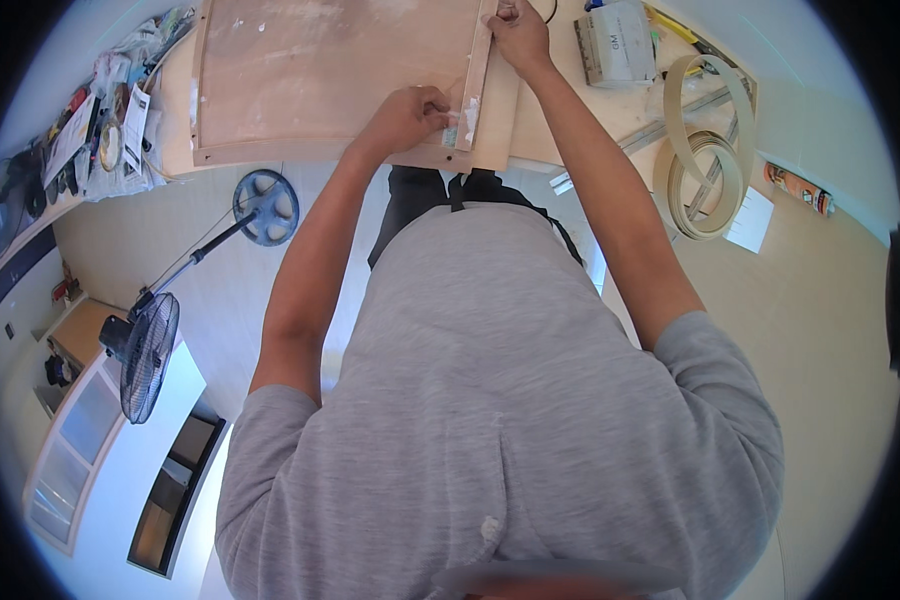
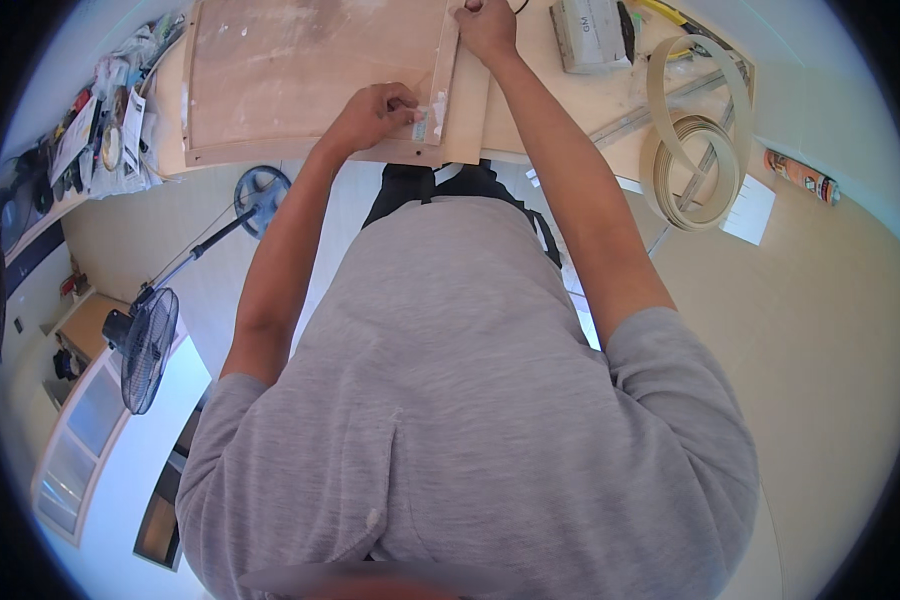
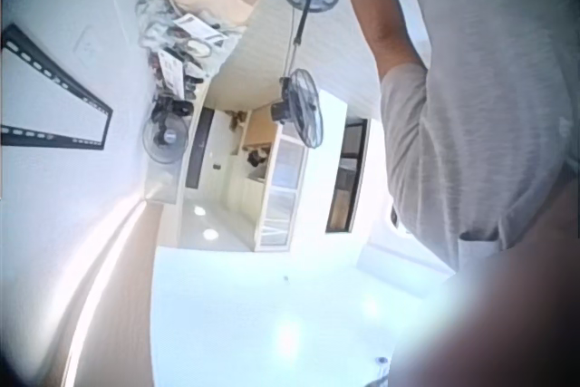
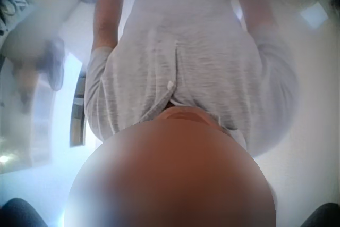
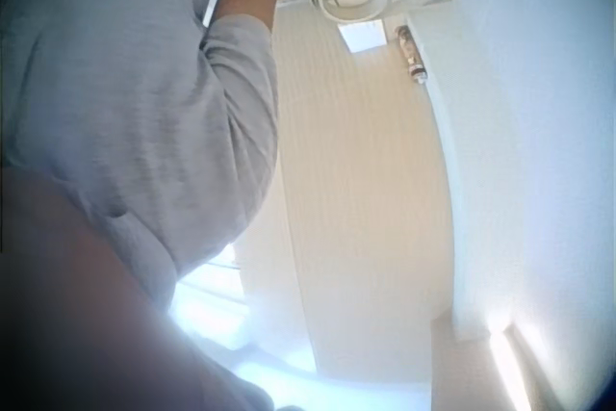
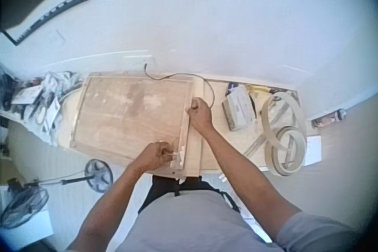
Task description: The person measures and marks a wooden strip, saws it to length, and fits it into a slot on a wooden panel. They then place a small wooden block into the same slot and adjust the panel's position.
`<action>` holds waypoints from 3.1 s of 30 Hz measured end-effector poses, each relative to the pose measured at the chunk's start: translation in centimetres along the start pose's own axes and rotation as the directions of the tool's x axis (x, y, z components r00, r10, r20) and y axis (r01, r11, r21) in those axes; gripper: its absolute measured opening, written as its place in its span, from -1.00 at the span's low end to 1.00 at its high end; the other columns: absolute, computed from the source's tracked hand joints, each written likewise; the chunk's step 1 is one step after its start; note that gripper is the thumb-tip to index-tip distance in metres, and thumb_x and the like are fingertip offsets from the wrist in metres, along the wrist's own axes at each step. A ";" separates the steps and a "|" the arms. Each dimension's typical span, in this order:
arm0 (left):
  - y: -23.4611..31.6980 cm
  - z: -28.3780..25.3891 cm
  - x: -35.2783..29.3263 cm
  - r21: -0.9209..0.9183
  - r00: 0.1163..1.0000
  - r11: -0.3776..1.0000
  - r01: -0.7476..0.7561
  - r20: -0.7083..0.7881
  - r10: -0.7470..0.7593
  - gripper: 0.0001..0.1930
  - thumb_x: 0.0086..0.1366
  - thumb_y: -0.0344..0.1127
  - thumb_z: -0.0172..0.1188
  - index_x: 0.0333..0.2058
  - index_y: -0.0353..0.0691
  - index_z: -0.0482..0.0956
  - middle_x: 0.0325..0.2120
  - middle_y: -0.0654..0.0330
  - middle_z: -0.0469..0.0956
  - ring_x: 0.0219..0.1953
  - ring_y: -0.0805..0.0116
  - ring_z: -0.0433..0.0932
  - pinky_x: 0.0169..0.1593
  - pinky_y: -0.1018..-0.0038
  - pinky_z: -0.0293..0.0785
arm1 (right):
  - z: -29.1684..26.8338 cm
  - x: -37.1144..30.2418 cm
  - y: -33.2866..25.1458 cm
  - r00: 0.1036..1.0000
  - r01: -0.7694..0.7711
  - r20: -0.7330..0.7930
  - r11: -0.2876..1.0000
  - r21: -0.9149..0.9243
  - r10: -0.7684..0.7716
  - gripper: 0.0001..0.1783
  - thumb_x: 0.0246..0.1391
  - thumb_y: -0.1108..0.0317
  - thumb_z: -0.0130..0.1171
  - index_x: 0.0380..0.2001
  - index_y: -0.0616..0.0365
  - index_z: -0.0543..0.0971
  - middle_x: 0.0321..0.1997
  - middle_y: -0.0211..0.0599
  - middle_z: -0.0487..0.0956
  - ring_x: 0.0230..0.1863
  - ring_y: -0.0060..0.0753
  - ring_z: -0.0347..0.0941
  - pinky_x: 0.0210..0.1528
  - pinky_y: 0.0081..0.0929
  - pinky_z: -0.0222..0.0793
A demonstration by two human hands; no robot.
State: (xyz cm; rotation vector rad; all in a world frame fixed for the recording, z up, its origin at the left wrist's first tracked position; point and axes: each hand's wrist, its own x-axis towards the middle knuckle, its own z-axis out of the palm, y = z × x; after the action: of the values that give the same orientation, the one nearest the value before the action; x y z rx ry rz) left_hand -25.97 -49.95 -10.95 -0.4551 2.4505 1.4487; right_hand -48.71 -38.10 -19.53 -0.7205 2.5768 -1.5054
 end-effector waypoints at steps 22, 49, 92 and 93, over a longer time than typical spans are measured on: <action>1.1 4.5 -0.8 0.366 0.994 0.929 0.061 -0.110 -0.022 -0.68 0.26 0.03 0.33 -0.30 -0.10 0.77 -0.42 0.12 0.73 -0.20 0.02 0.67 -0.03 0.02 0.42 | -1.5 -2.9 -2.6 0.971 -0.202 0.119 0.978 -0.060 0.208 -0.41 -0.04 0.13 0.52 -0.01 0.28 0.64 -0.29 -0.22 0.69 -0.27 -0.28 0.65 -0.13 -0.33 0.55; -0.1 5.2 -0.7 0.201 0.987 0.971 0.130 -0.124 -0.107 -0.77 0.19 -0.07 0.31 -0.36 -0.06 0.80 -0.43 0.12 0.74 -0.10 0.00 0.62 -0.03 0.00 0.39 | -1.0 -4.7 -5.7 0.984 -0.158 0.058 0.980 -0.123 0.166 -0.34 0.10 0.20 0.31 0.19 0.34 0.44 0.06 0.10 0.50 0.08 0.15 0.49 0.15 -0.05 0.45; 8.0 2.5 -5.9 -0.426 0.990 0.895 0.133 0.090 -0.104 -0.82 0.48 -0.42 0.07 -0.03 -0.36 0.49 -0.32 0.08 0.67 -0.36 0.36 0.69 -0.28 0.47 0.59 | -6.4 -4.1 -13.7 0.972 0.032 -0.210 0.816 0.577 0.110 -0.41 0.27 0.22 0.26 0.28 0.23 0.38 -0.04 -0.25 0.57 -0.18 -0.44 0.52 -0.16 -0.44 0.49; 7.9 2.4 -6.1 -0.431 0.988 0.891 0.144 0.110 -0.107 -0.82 0.48 -0.42 0.08 -0.03 -0.36 0.51 -0.30 0.09 0.68 -0.35 0.36 0.70 -0.26 0.46 0.60 | -7.5 -3.7 -14.5 0.977 0.047 -0.190 0.772 0.634 0.097 -0.41 0.32 0.21 0.22 0.31 0.22 0.34 -0.01 -0.25 0.58 -0.19 -0.45 0.54 -0.17 -0.45 0.51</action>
State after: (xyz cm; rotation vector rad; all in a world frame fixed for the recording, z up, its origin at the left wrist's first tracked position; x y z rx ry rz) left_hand -23.36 -43.50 -3.51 -0.6145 1.9777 1.9217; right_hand -42.38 -36.38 -4.08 -0.4436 1.9299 -2.3615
